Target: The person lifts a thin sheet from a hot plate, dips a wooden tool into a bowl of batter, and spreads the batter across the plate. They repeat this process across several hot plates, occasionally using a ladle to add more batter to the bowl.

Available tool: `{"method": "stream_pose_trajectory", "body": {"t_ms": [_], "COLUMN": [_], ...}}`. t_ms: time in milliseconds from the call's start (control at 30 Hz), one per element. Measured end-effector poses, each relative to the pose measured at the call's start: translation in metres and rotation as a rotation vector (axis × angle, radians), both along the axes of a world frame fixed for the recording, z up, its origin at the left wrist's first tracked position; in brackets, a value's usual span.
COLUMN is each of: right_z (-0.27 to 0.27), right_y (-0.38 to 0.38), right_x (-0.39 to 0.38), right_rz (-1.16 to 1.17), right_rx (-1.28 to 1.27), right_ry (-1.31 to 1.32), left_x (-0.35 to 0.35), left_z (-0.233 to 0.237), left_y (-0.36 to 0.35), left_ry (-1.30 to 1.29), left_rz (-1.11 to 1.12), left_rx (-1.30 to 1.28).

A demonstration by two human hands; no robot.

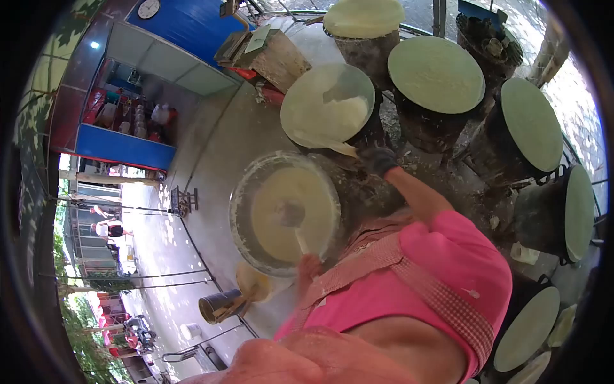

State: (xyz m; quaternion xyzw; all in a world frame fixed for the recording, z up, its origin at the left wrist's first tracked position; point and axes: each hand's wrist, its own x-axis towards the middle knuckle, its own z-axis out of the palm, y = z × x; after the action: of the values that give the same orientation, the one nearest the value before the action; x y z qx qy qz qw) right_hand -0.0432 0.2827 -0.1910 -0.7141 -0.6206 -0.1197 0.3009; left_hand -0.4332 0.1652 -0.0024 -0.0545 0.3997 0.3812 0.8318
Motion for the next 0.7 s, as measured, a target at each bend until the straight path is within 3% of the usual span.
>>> {"method": "stream_pose_trajectory", "body": {"t_ms": [67, 133, 167, 200, 267, 367, 433, 467, 533, 600, 633, 700], "right_z": [0.118, 0.007, 0.060, 0.147, 0.101, 0.074, 0.063, 0.078, 0.109, 0.124, 0.118, 0.105], "right_y": [-0.044, -0.024, -0.036, -0.025, 0.016, -0.029, -0.053, -0.045, -0.045, 0.011, 0.014, 0.020], "right_x": [0.011, 0.082, 0.086, 0.063, 0.068, 0.030, 0.038, 0.056, 0.091, 0.098, 0.094, 0.080], "right_rz": [0.049, -0.098, -0.097, -0.262, -0.136, -0.007, -0.003, 0.003, -0.118, -0.286, -0.295, -0.049], "right_rx": [-0.475, -0.281, -0.297, -0.372, -0.411, -0.391, -0.387, -0.369, -0.187, -0.248, -0.272, -0.476], "right_ry": [0.288, -0.035, -0.021, 0.629, 0.138, -0.023, 0.618, 0.617, 0.362, 0.752, 0.748, 0.222], "left_x": [-0.002, -0.003, -0.003, 0.002, 0.021, 0.031, 0.027, 0.021, 0.035, 0.051, 0.061, 0.070], "left_z": [-0.005, -0.010, -0.010, -0.010, -0.012, -0.002, -0.005, -0.016, -0.015, -0.009, -0.009, -0.007], "left_y": [0.004, 0.004, 0.004, 0.006, 0.009, 0.027, 0.025, 0.029, 0.037, 0.040, 0.043, 0.052], "left_ry": [-0.097, -0.007, 0.006, 0.045, 0.071, 0.011, 0.092, 0.100, 0.135, 0.064, 0.062, 0.021], "left_rz": [-0.056, -0.148, -0.149, -0.118, -0.092, -0.097, -0.243, -0.316, -0.265, -0.165, -0.166, -0.160], "left_rx": [0.056, 0.053, 0.036, 0.005, -0.045, -0.195, -0.094, -0.094, -0.106, -0.227, -0.252, -0.303]}}
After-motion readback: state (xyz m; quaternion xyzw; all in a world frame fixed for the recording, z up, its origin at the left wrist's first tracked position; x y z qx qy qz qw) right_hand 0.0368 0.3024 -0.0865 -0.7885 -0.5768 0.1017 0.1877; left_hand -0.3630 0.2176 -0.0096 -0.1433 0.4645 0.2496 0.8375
